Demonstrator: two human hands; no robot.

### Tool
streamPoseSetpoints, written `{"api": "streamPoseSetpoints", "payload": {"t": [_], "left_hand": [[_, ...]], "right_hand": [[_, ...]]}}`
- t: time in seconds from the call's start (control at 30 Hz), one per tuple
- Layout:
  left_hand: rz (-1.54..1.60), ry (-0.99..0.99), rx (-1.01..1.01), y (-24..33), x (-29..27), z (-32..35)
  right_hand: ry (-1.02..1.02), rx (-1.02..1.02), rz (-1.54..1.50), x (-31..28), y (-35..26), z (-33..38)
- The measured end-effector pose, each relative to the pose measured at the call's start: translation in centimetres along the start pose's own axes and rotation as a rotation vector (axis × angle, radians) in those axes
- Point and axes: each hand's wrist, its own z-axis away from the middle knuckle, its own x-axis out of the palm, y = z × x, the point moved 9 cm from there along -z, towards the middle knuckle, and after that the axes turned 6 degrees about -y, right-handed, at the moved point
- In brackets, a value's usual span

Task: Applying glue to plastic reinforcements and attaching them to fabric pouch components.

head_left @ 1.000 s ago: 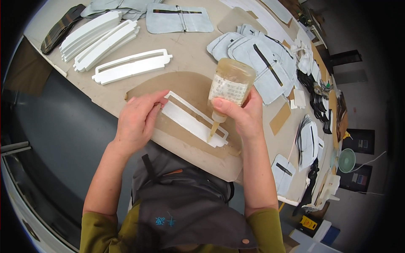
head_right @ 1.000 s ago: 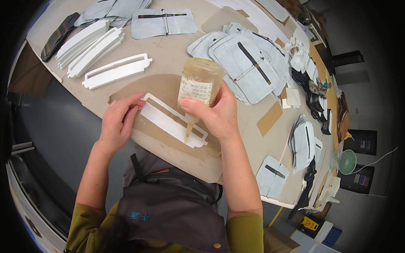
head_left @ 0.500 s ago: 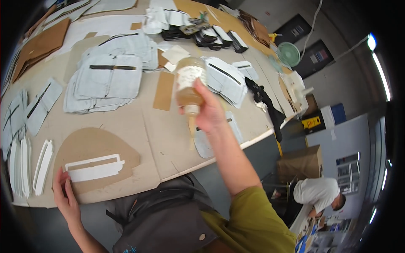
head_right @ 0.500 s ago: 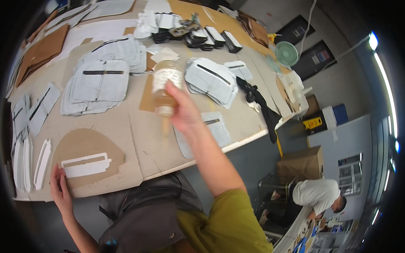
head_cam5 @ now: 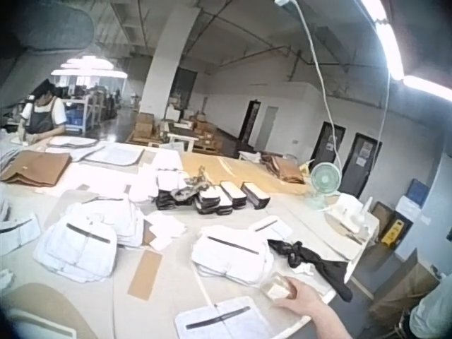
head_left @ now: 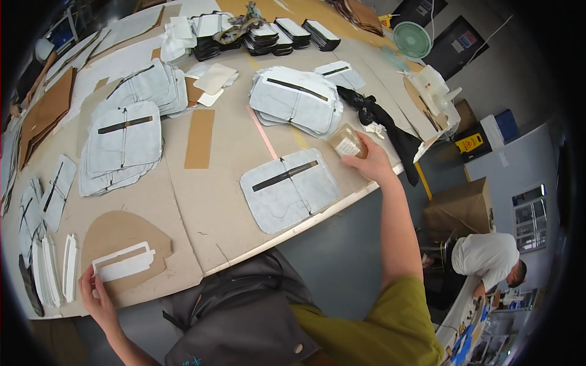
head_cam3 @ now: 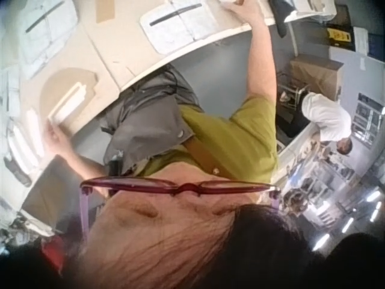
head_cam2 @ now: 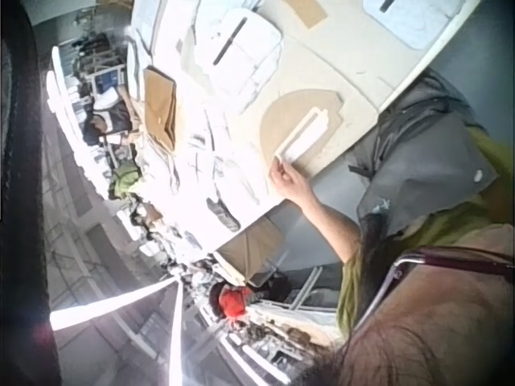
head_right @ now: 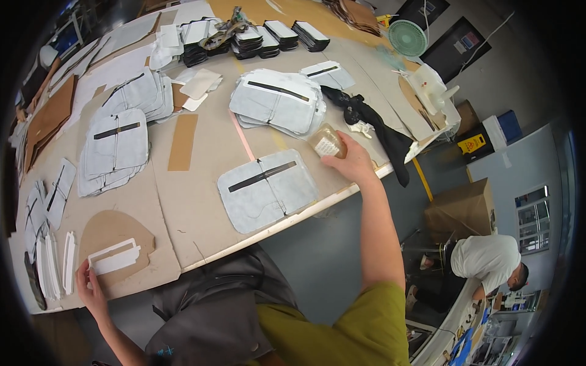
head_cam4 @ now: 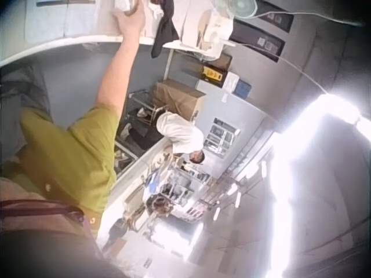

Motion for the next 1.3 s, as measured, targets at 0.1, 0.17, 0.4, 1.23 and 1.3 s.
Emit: {"api": "streamPoseSetpoints", "payload": {"t": [0.1, 0.17, 0.4, 1.23, 1.3], "left_hand": [[-0.046, 0.035, -0.021, 0.6, -0.8, 0.5], [-0.002, 0.062, -0.007, 1.7, -1.4, 1.3], [-0.190, -0.097, 0.321, 13.8, 3.2, 0.3], [-0.381, -0.369, 0.536, 14.0, 6.0, -0.4], [-0.393, -0.417, 0.576, 14.3, 6.6, -0.3]], "right_hand": [[0.055, -0.014, 0.109, -0.2, -0.7, 0.1], [0.105, -0.043, 0.231, -0.1, -1.7, 0.1], [-0.267, -0.461, -0.658, 5.8, -18.3, 6.9], [-0.408, -1.202, -0.222, 23.2, -35.3, 19.4], [-0.407, -1.208, -0.229, 23.2, -35.3, 19.3]]}}
